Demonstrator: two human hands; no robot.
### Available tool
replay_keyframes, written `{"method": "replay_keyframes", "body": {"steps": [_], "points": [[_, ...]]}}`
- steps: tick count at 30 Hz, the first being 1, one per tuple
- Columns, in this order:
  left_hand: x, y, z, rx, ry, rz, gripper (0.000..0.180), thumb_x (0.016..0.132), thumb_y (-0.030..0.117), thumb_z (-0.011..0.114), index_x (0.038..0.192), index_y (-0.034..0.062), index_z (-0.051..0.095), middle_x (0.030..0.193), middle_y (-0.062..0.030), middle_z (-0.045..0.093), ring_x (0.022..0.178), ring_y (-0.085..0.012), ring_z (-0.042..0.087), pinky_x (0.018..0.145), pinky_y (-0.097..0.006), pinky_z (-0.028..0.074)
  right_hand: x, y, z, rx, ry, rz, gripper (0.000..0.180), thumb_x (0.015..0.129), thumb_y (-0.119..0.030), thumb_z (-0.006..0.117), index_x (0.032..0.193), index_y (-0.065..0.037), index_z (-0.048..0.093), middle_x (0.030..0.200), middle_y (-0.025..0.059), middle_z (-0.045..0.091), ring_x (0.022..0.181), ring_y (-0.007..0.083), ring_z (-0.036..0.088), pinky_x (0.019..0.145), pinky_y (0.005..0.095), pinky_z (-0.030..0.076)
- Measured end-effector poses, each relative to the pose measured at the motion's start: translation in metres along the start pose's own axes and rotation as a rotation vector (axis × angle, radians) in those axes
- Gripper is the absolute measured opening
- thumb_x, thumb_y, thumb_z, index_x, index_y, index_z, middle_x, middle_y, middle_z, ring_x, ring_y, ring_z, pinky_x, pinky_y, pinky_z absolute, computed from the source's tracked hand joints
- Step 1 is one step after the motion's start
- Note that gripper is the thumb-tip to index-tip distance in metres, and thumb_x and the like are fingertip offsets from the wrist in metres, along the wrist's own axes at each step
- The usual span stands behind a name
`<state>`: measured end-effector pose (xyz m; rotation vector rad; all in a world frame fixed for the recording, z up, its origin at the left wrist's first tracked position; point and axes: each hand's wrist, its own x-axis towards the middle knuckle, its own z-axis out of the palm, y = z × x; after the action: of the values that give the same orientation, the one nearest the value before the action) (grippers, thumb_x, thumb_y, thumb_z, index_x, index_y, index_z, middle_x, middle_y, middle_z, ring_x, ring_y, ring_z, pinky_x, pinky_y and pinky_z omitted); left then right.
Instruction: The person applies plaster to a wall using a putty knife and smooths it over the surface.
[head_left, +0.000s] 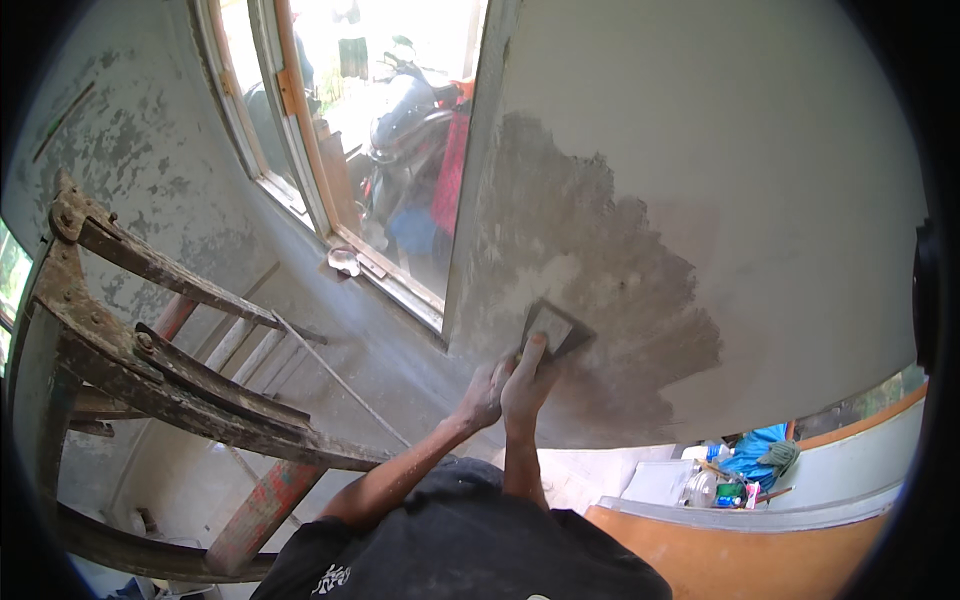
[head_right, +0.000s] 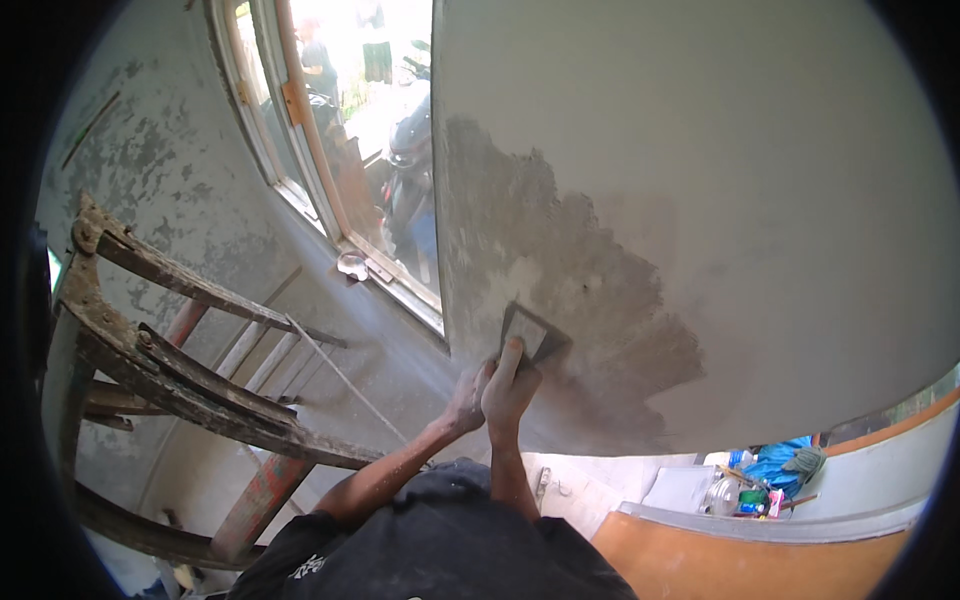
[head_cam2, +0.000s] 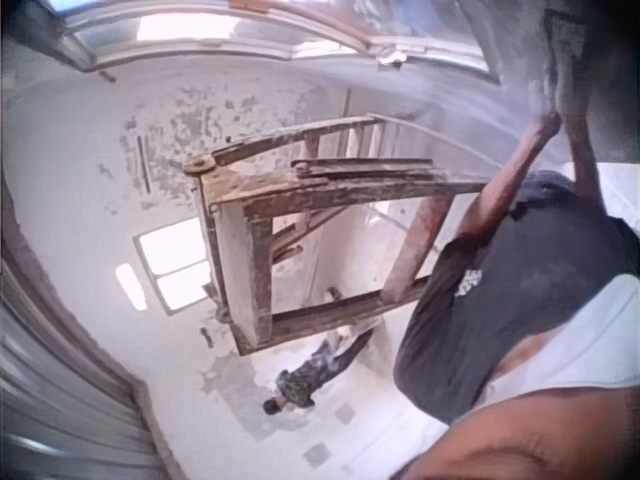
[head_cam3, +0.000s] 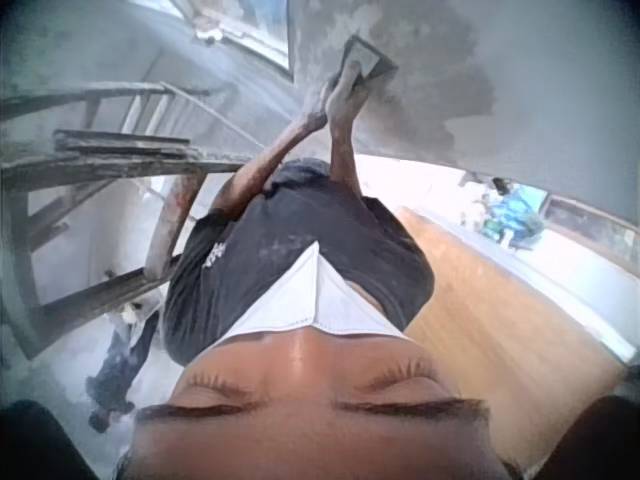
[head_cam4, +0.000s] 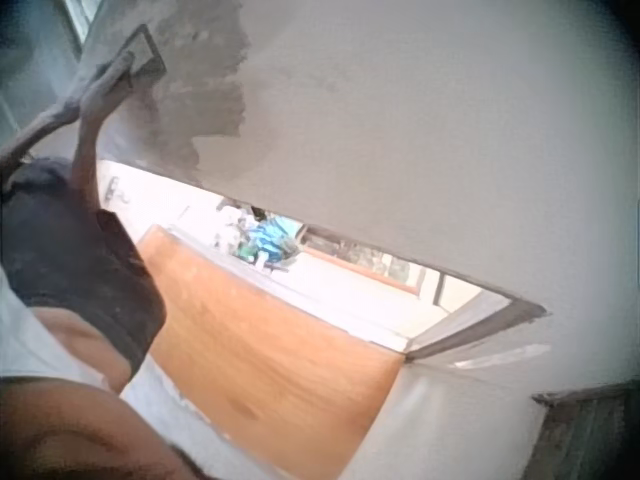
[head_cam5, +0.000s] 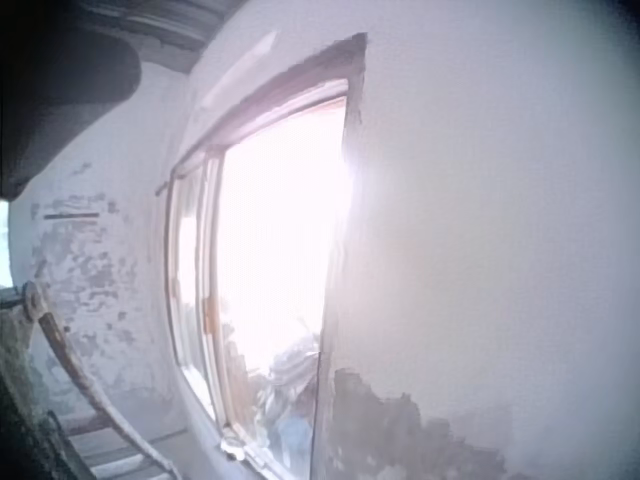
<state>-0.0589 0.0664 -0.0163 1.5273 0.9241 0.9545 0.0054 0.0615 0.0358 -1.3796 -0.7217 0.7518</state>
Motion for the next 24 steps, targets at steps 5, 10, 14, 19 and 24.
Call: {"method": "replay_keyframes", "body": {"steps": [5, 10, 14, 19, 24], "points": [[-0.003, 0.006, -0.002, -0.047, -0.019, -0.040, 0.041, 0.096, 0.029, 0.034, 0.121, -0.0010, 0.048, 0.093, -0.0179, 0.062, 0.088, -0.0173, 0.055, 0.077, -0.031, 0.044, -0.004, 0.009, -0.002, 0.005, 0.051, -0.091, 0.056, 0.094, -0.035, 0.043, 0.052, 0.001, 0.048, 0.045, 0.0030, 0.046, 0.041, 0.0128, 0.044, 0.043, 0.0298, 0.033], [-0.009, -0.001, 0.003, -0.186, 0.006, -0.095, 0.043, 0.096, 0.030, 0.035, 0.121, -0.0018, 0.048, 0.095, -0.0194, 0.061, 0.089, -0.0189, 0.056, 0.079, -0.031, 0.044, -0.003, 0.020, -0.004, -0.045, 0.027, -0.115, 0.056, 0.095, -0.035, 0.043, 0.053, 0.001, 0.050, 0.046, 0.0030, 0.047, 0.041, 0.0128, 0.044, 0.043, 0.0299, 0.033], [-0.011, -0.017, 0.004, -0.169, 0.053, -0.062, 0.044, 0.096, 0.032, 0.035, 0.122, -0.0008, 0.047, 0.096, -0.0194, 0.061, 0.090, -0.0214, 0.057, 0.080, -0.031, 0.043, -0.008, 0.013, -0.004, 0.004, -0.023, 0.056, 0.056, 0.095, -0.035, 0.042, 0.053, 0.002, 0.050, 0.046, 0.0031, 0.048, 0.042, 0.0122, 0.044, 0.043, 0.0294, 0.033], [-0.011, -0.019, 0.004, -0.116, 0.016, -0.018, 0.044, 0.096, 0.033, 0.035, 0.122, -0.0003, 0.048, 0.096, -0.0188, 0.062, 0.088, -0.0210, 0.057, 0.079, -0.031, 0.044, -0.008, 0.022, -0.004, -0.028, 0.049, -0.052, 0.056, 0.095, -0.035, 0.042, 0.053, 0.002, 0.049, 0.046, 0.0032, 0.047, 0.042, 0.0120, 0.044, 0.043, 0.0287, 0.033], [-0.017, -0.023, 0.004, -0.175, 0.002, -0.086, 0.045, 0.096, 0.036, 0.034, 0.119, -0.0005, 0.050, 0.092, -0.0162, 0.061, 0.087, -0.0176, 0.055, 0.077, -0.030, 0.044, -0.011, 0.030, -0.006, 0.008, 0.008, 0.038, 0.056, 0.095, -0.035, 0.042, 0.053, 0.001, 0.047, 0.047, 0.0033, 0.046, 0.043, 0.0120, 0.044, 0.044, 0.0288, 0.033]]}}
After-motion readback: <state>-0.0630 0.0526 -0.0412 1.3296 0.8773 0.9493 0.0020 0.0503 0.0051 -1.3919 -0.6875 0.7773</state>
